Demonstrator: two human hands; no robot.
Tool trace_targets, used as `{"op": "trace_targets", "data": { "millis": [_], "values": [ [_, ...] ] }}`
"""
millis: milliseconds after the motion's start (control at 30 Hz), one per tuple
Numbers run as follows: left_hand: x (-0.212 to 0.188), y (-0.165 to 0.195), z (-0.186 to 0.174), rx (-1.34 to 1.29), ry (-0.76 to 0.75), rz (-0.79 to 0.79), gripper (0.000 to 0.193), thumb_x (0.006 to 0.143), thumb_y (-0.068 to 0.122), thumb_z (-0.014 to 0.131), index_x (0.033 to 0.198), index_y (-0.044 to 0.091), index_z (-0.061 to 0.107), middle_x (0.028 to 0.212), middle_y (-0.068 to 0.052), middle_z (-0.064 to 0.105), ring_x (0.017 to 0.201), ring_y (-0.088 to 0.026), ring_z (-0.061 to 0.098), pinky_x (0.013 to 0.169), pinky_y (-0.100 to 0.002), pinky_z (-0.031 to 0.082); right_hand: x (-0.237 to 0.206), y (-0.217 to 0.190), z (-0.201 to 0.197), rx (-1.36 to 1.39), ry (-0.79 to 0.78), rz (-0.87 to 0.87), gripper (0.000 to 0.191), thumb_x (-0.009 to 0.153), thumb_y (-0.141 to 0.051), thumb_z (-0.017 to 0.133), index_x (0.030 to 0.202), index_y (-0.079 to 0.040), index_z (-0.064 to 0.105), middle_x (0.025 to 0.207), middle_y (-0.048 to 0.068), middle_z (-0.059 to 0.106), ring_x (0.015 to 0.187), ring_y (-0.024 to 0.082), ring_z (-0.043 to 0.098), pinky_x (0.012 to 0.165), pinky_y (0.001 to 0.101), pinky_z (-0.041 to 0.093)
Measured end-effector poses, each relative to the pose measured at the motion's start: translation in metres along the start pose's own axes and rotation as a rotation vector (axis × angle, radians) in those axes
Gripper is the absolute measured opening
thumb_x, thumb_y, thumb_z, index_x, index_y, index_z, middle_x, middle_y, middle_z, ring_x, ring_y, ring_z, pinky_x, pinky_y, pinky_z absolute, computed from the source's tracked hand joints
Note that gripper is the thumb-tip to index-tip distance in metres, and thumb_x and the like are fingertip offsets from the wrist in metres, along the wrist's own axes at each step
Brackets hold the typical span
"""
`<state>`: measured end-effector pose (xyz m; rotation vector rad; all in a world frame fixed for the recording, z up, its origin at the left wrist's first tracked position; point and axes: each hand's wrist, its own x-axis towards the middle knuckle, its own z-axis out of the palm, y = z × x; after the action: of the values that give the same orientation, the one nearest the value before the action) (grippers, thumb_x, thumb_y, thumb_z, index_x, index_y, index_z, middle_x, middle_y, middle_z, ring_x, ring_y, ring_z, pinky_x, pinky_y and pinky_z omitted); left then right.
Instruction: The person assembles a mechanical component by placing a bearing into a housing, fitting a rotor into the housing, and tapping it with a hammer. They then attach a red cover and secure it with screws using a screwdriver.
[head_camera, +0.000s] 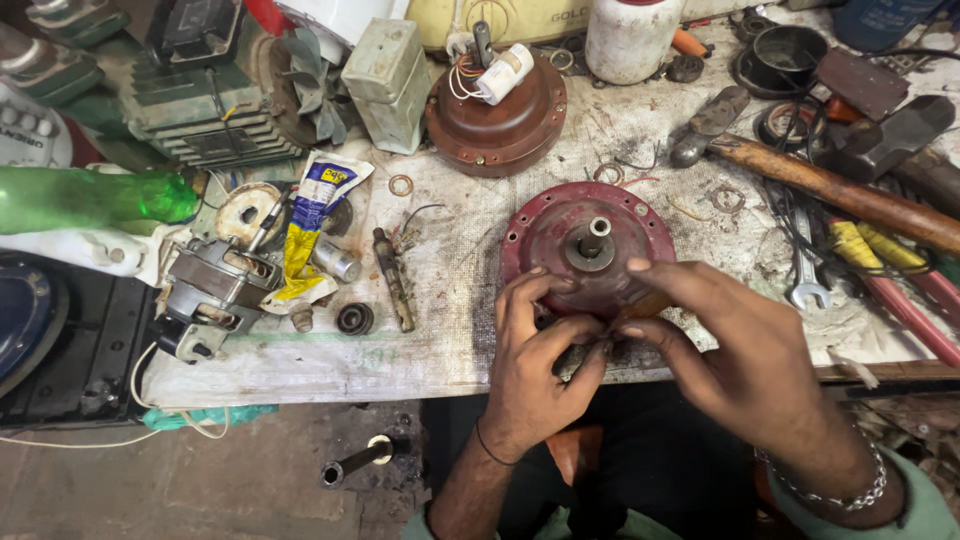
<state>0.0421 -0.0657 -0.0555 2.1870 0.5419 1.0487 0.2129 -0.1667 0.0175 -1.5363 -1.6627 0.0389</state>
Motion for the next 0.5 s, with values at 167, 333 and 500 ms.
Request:
{"op": "trace_targets", "data": {
  "millis": [167,333,500],
  "values": [
    [-0.0004,-0.0004,0.0009,-0.003,0.010,0.006,0.021,0.079,0.012,0.081,0.100,0.011,0.076,0.137,-0.013,0.052,0.142,-0.037,0.044,0.118,-0.048,0.042,0.0062,-0.0086,-0.0011,-0.027,-0.042,-0.029,0.064,0.080,-0.001,0.080,0.139,-0.008,0.057,0.102,0.014,0.073,0.092,0.023,0.075,0.074,0.0330,0.059],
    [-0.0003,-0.0017,0.0014,-0.003,0.013,0.010,0.023,0.079,0.012,0.080,0.102,0.010,0.076,0.136,-0.014,0.052,0.141,-0.037,0.045,0.118,-0.049,0.042,0.0085,-0.0078,-0.0004,-0.022,-0.035,-0.033,0.064,0.079,-0.003,0.081,0.139,-0.007,0.057,0.102,0.013,0.074,0.092,0.022,0.076,0.074,0.0313,0.061],
    [-0.0005,-0.0013,0.0013,-0.002,0.005,0.010,0.023,0.080,0.012,0.080,0.102,0.009,0.076,0.136,-0.013,0.052,0.141,-0.037,0.045,0.118,-0.048,0.043,0.0070,-0.0047,0.0023,-0.024,-0.001,-0.047,0.063,0.079,-0.005,0.083,0.137,-0.007,0.058,0.101,0.012,0.074,0.090,0.020,0.076,0.073,0.0296,0.061]
  ]
}}
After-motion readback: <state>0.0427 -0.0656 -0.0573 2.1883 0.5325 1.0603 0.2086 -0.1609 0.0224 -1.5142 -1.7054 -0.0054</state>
